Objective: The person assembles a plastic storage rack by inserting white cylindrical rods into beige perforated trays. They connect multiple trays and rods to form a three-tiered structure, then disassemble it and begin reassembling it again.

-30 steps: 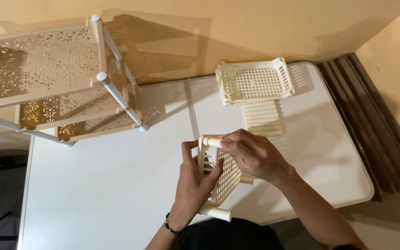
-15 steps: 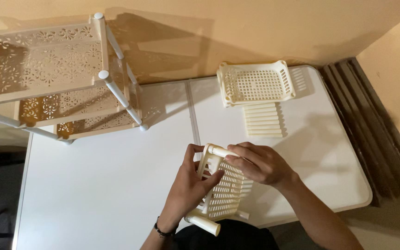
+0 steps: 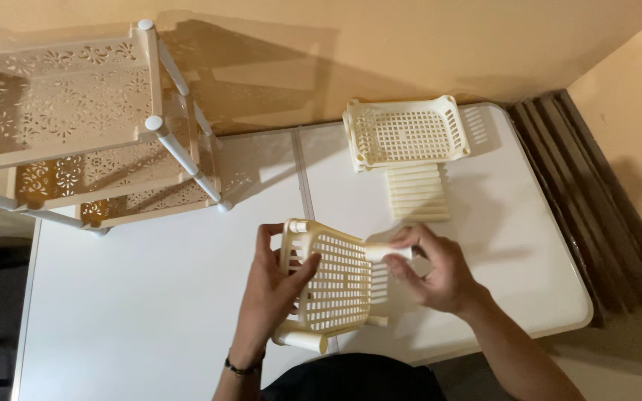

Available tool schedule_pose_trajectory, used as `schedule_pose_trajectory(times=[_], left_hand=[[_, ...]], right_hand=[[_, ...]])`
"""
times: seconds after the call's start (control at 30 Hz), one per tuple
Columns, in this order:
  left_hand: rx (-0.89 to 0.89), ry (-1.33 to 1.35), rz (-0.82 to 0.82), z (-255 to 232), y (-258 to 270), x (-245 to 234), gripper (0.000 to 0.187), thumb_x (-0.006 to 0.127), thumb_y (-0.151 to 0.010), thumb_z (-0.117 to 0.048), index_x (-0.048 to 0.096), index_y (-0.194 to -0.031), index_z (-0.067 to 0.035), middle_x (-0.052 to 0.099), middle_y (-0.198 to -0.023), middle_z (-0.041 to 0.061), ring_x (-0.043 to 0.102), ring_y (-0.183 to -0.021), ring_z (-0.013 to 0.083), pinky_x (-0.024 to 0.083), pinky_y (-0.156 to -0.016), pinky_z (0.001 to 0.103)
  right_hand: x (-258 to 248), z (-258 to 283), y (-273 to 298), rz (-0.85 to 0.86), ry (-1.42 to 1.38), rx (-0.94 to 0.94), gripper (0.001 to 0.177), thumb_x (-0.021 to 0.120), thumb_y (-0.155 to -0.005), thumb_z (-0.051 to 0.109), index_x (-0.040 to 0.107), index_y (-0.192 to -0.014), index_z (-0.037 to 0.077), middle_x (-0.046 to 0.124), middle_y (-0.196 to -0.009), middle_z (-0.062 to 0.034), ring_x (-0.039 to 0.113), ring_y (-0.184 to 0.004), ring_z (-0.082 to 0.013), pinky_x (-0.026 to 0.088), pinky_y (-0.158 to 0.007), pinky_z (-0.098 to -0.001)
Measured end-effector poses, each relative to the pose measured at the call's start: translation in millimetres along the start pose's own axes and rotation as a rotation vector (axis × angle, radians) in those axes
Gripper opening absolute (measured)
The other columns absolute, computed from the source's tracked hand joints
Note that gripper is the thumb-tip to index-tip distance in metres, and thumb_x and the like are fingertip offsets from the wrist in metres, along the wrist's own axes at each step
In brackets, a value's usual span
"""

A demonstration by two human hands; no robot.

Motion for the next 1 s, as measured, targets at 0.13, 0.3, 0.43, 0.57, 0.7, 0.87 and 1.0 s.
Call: schedule_pose_trajectory(times=[0.13,0.3,0.43,0.57,0.7,0.87,1.0], left_hand=[[-0.099,-0.048,-0.065,10,-4,-17,0.052,0.072,-0.087,-0.016,0.041,-0.125,-0.003,0.076,-0.079,0.020,0.075,-0.059,0.0209,0.058,-0.043,0.031],[-0.060,0.027,-0.121,16,-8,-30,0.054,0.072,-0.086,-0.015,0.041,-0.128,-0.002,0.075,-0.078,0.018,0.074,-0.060,0.0196,0.059,-0.043,0.030],[-0.087,0.013,-0.178,26,-10,-43,0.054,0.071,-0.087,-0.015,0.041,-0.130,-0.003,0.075,-0.079,0.017,0.073,-0.059,0.0178,0.057,-0.041,0.029],[-0.163,0.004,-0.214,34,-12,-50,0.053,0.070,-0.087,-0.014,0.042,-0.131,-0.005,0.074,-0.077,0.017,0.070,-0.055,0.0177,0.051,-0.036,0.030],[-0.143,0.049,-0.214,36,-13,-54,0.054,0.070,-0.087,-0.014,0.042,-0.132,-0.005,0.074,-0.076,0.015,0.072,-0.056,0.0160,0.054,-0.037,0.028],[-0.230,0.018,-0.250,45,-16,-60,0.053,0.070,-0.086,-0.012,0.044,-0.132,-0.005,0.073,-0.076,0.015,0.070,-0.055,0.0178,0.051,-0.036,0.031],[-0.204,0.036,-0.235,48,-21,-62,0.053,0.070,-0.087,-0.011,0.044,-0.132,-0.005,0.073,-0.075,0.017,0.071,-0.055,0.0189,0.055,-0.039,0.031]], right_hand=[[-21,-30,-7,-0.020,-0.350,0.314,0.031,0.058,-0.097,0.009,0.054,-0.127,0.002,0.064,-0.118,-0.0104,0.069,-0.108,-0.0215,0.056,-0.094,-0.0366],[-16,-98,-21,-0.013,-0.610,0.428,0.027,0.037,-0.112,0.020,0.054,-0.122,0.003,0.068,-0.110,-0.0150,0.069,-0.110,-0.0256,0.056,-0.103,-0.0438],[-9,-155,-23,-0.130,-0.597,0.476,0.029,0.030,-0.112,0.029,0.047,-0.121,0.007,0.071,-0.113,-0.0129,0.069,-0.111,-0.0246,0.056,-0.100,-0.0408],[-7,-194,-30,-0.209,-0.543,0.527,0.026,0.030,-0.108,0.031,0.041,-0.122,0.014,0.073,-0.115,-0.0051,0.069,-0.108,-0.0181,0.054,-0.095,-0.0331],[-4,-205,-36,-0.313,-0.181,0.319,0.019,0.058,-0.108,0.021,0.055,-0.118,0.005,0.063,-0.109,-0.0087,0.056,-0.098,-0.0166,0.050,-0.087,-0.0323],[1,-210,-35,-0.397,0.218,0.415,0.026,0.078,-0.093,0.020,0.071,-0.115,0.009,0.064,-0.097,-0.0058,0.058,-0.090,-0.0162,0.050,-0.085,-0.0338],[5,-212,-37,-0.408,0.398,0.311,0.026,0.082,-0.089,0.019,0.074,-0.113,0.011,0.070,-0.096,0.0020,0.058,-0.097,-0.0175,0.045,-0.092,-0.0383]])
Point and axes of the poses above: each hand's wrist, its own y-axis away from the middle knuckle, its own x-axis out of the palm, z = x × y, the point moved 4 cm from there along -y, towards the middle knuckle
